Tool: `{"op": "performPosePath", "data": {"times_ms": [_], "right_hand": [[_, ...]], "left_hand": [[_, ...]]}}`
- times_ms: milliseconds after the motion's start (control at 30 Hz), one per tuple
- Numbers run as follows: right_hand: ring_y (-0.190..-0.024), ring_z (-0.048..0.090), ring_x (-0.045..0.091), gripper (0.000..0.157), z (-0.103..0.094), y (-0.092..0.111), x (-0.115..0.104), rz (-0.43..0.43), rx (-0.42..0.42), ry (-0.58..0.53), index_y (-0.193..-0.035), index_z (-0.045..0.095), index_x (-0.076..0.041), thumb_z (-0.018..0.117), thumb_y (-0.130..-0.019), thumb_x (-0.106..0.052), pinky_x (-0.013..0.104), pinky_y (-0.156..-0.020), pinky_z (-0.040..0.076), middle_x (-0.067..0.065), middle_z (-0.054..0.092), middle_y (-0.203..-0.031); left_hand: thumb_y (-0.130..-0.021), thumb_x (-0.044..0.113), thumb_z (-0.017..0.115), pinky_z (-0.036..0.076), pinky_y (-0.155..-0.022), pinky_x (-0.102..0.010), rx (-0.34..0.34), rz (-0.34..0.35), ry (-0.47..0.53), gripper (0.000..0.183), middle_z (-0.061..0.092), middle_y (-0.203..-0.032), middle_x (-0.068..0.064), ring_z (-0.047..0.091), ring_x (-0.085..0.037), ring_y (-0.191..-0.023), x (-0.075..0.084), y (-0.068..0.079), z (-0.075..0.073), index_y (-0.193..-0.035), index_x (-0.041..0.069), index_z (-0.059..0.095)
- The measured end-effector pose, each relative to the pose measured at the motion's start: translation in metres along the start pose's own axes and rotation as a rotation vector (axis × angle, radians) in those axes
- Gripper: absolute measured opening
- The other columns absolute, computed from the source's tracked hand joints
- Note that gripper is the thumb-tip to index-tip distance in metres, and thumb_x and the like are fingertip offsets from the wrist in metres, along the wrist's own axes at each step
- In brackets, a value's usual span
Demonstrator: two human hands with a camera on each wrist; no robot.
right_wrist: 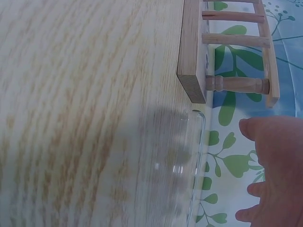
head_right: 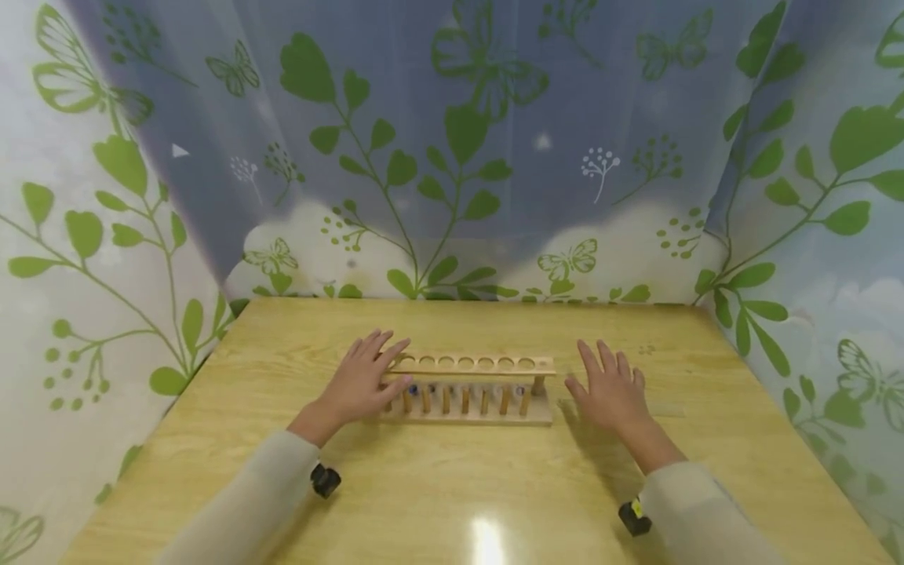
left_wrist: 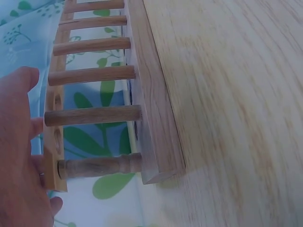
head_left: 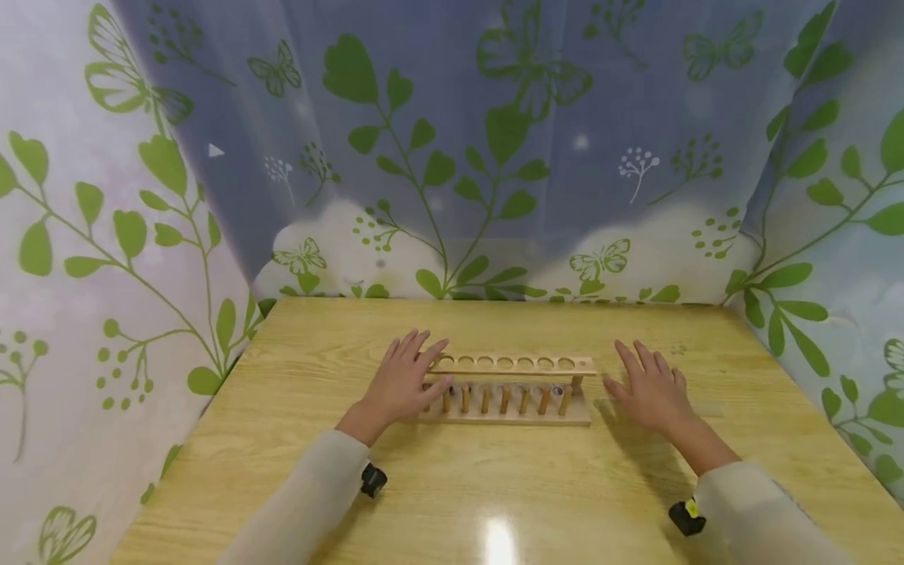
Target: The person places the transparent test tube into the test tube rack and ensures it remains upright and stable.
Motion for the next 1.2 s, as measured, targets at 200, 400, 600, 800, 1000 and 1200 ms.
{"op": "performPosePath", "data": {"times_ms": [200,400,600,800,1000,1200], "right_hand": [[-0.132,0.019,0.06,0.072,0.004,0.002,0.004,0.014,-0.023,-0.005,-0.153,0.02,-0.005,0.051,-0.1,-0.041,0.078,-0.097,0.017,0.032,0.017,-0.152],[-0.131,0.02,0.06,0.071,-0.001,0.003,0.004,0.013,-0.01,-0.015,-0.153,0.022,-0.003,0.053,-0.1,-0.038,0.078,-0.096,0.018,0.033,0.018,-0.151],[-0.131,0.021,0.059,0.071,-0.004,0.002,0.004,0.008,-0.011,-0.008,-0.153,0.021,-0.003,0.051,-0.1,-0.04,0.078,-0.096,0.02,0.033,0.018,-0.151],[-0.126,0.03,0.06,0.066,-0.008,0.0,0.007,0.056,-0.009,0.016,-0.148,0.029,0.002,0.052,-0.1,-0.036,0.075,-0.093,0.029,0.037,0.026,-0.145],[-0.116,0.04,0.058,0.058,-0.01,0.0,0.013,0.145,-0.038,0.049,-0.138,0.041,0.009,0.052,-0.1,-0.033,0.065,-0.079,0.045,0.04,0.038,-0.133],[-0.066,0.059,0.035,0.055,-0.013,0.001,0.019,0.228,-0.09,0.043,-0.128,0.047,0.015,0.05,-0.1,-0.033,0.042,-0.05,0.047,0.028,0.062,-0.09]], "left_hand": [[-0.098,0.053,0.048,0.013,-0.118,-0.053,-0.033,0.006,-0.011,0.067,0.03,-0.155,-0.016,0.018,-0.034,-0.146,0.003,-0.001,0.005,-0.153,0.017,0.033],[-0.099,0.051,0.048,0.017,-0.118,-0.052,-0.034,0.015,-0.016,0.069,0.033,-0.152,-0.017,0.025,-0.034,-0.144,0.004,-0.002,0.009,-0.153,0.011,0.032],[-0.099,0.049,0.049,0.023,-0.116,-0.048,-0.011,0.03,-0.066,0.067,0.047,-0.141,-0.014,0.041,-0.031,-0.133,0.002,-0.002,0.009,-0.149,0.007,0.038],[-0.099,0.049,0.049,0.024,-0.116,-0.048,0.023,0.039,-0.066,0.065,0.052,-0.136,-0.014,0.046,-0.031,-0.128,0.002,-0.002,0.007,-0.147,0.007,0.041],[-0.098,0.05,0.049,0.022,-0.116,-0.051,0.036,0.034,-0.062,0.065,0.052,-0.135,-0.014,0.046,-0.032,-0.128,0.002,-0.002,0.008,-0.146,0.007,0.042],[-0.098,0.05,0.05,0.021,-0.116,-0.052,0.044,0.028,-0.059,0.064,0.052,-0.135,-0.014,0.046,-0.031,-0.128,0.001,-0.003,0.01,-0.147,0.008,0.042]]}}
Point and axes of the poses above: each hand's wrist, its own y-axis away from the middle knuckle, its own z-axis out of the palm, x = y × z, the point moved 7 cm from there along -y, towards the middle knuckle
